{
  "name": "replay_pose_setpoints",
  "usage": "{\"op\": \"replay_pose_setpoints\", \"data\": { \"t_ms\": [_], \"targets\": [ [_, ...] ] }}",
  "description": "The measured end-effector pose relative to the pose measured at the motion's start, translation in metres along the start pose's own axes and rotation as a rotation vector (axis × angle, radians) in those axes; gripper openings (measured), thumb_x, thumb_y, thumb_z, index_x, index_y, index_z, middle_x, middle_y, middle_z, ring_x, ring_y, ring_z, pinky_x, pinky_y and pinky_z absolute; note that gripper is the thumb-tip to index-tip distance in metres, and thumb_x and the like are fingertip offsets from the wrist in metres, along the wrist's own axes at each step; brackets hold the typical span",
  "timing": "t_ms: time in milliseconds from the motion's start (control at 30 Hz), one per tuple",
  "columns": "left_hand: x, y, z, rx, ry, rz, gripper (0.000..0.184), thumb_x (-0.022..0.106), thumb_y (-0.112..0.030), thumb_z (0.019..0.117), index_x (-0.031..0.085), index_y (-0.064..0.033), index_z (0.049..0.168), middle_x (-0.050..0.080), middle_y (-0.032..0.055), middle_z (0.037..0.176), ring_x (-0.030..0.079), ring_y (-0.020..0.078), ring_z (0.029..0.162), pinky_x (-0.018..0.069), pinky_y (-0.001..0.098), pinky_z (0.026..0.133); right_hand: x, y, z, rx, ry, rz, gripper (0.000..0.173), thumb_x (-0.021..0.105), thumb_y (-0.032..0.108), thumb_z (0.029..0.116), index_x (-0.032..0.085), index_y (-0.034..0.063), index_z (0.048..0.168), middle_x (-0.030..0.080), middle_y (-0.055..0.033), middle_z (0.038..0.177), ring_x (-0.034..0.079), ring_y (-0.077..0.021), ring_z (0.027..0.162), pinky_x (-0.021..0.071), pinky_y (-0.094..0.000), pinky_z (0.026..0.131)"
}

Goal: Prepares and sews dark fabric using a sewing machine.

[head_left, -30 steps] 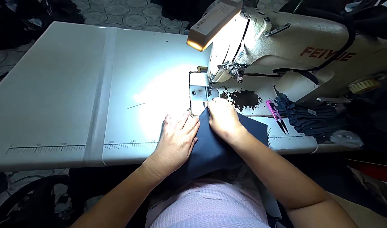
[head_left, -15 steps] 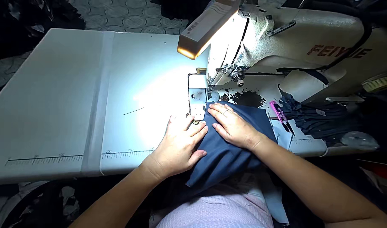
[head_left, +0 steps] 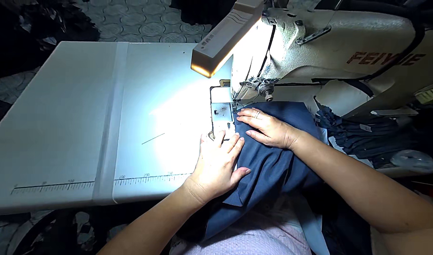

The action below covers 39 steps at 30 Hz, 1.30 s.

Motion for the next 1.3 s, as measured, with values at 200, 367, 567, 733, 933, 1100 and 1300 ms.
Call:
{"op": "replay_pose_setpoints", "data": {
  "t_ms": [200,367,567,733,933,1100,1300],
  "targets": [
    [0.0005,-0.0001,0.0033,-0.016,0.023,-0.008,0.073,0.038,-0.066,0.0983,0.058,-0.0160,0.147,0.054,0.0048,0.154,0.037,0.0393,0.149,0.0202,0.0784,0.110,-0.0019,-0.0071,0.0024,0.006,0.042,0.042,0.044,0.047,0.018,0.1012,0.062,-0.0050,0.136,0.058,-0.0237,0.144,0.050,-0.0361,0.141,0.0318,-0.0494,0.122],
    [0.0006,0.0006,0.0046,0.004,0.006,0.001,0.073,0.039,-0.066,0.0978,0.059,-0.0143,0.146,0.056,0.0058,0.152,0.040,0.0395,0.147,0.0242,0.0779,0.108,-0.0008,-0.0044,0.0025,0.010,0.020,-0.007,0.045,0.048,0.020,0.0997,0.064,-0.0036,0.135,0.058,-0.0225,0.144,0.051,-0.0354,0.140,0.0331,-0.0504,0.121],
    [0.0012,-0.0005,0.0020,0.004,-0.011,0.009,0.073,0.037,-0.065,0.0990,0.059,-0.0136,0.146,0.056,0.0063,0.151,0.041,0.0399,0.147,0.0215,0.0782,0.110,0.0016,-0.0035,0.0015,0.008,0.029,-0.044,0.045,0.047,0.021,0.1006,0.063,-0.0021,0.136,0.059,-0.0212,0.142,0.050,-0.0330,0.140,0.0330,-0.0473,0.122],
    [0.0005,-0.0029,0.0011,-0.003,0.014,0.010,0.073,0.036,-0.064,0.0998,0.057,-0.0131,0.147,0.055,0.0063,0.152,0.040,0.0398,0.147,0.0210,0.0772,0.111,0.0015,-0.0024,0.0010,0.014,0.037,-0.035,0.046,0.047,0.022,0.0999,0.063,-0.0017,0.136,0.059,-0.0208,0.142,0.050,-0.0328,0.140,0.0329,-0.0502,0.121],
    [0.0003,-0.0026,0.0021,-0.003,0.006,0.021,0.073,0.036,-0.065,0.0994,0.058,-0.0132,0.146,0.056,0.0060,0.151,0.041,0.0393,0.146,0.0241,0.0764,0.109,0.0017,-0.0050,0.0016,-0.005,0.022,-0.029,0.046,0.048,0.022,0.1001,0.064,-0.0018,0.136,0.059,-0.0214,0.141,0.050,-0.0334,0.140,0.0329,-0.0470,0.122],
    [-0.0001,-0.0025,0.0035,-0.001,0.012,0.018,0.073,0.036,-0.065,0.0990,0.059,-0.0131,0.146,0.056,0.0061,0.151,0.043,0.0387,0.145,0.0230,0.0772,0.109,-0.0002,-0.0050,0.0031,-0.007,0.010,-0.023,0.044,0.051,0.020,0.0988,0.065,-0.0022,0.134,0.060,-0.0222,0.140,0.052,-0.0337,0.139,0.0334,-0.0469,0.121],
    [-0.0011,-0.0015,0.0064,0.002,0.018,0.013,0.073,0.038,-0.064,0.0984,0.059,-0.0122,0.145,0.056,0.0076,0.151,0.045,0.0389,0.144,0.0237,0.0784,0.108,-0.0014,-0.0087,0.0067,-0.043,-0.010,0.007,0.039,0.053,0.020,0.0969,0.068,-0.0067,0.121,0.062,-0.0248,0.135,0.055,-0.0358,0.134,0.0384,-0.0450,0.118]
  ]
}}
Point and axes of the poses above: each hand's wrist, its own z-axis towards the middle knuckle, its own x-axis out of the palm, y = z × x, the point moved 5 cm from there along z, towards the middle knuckle
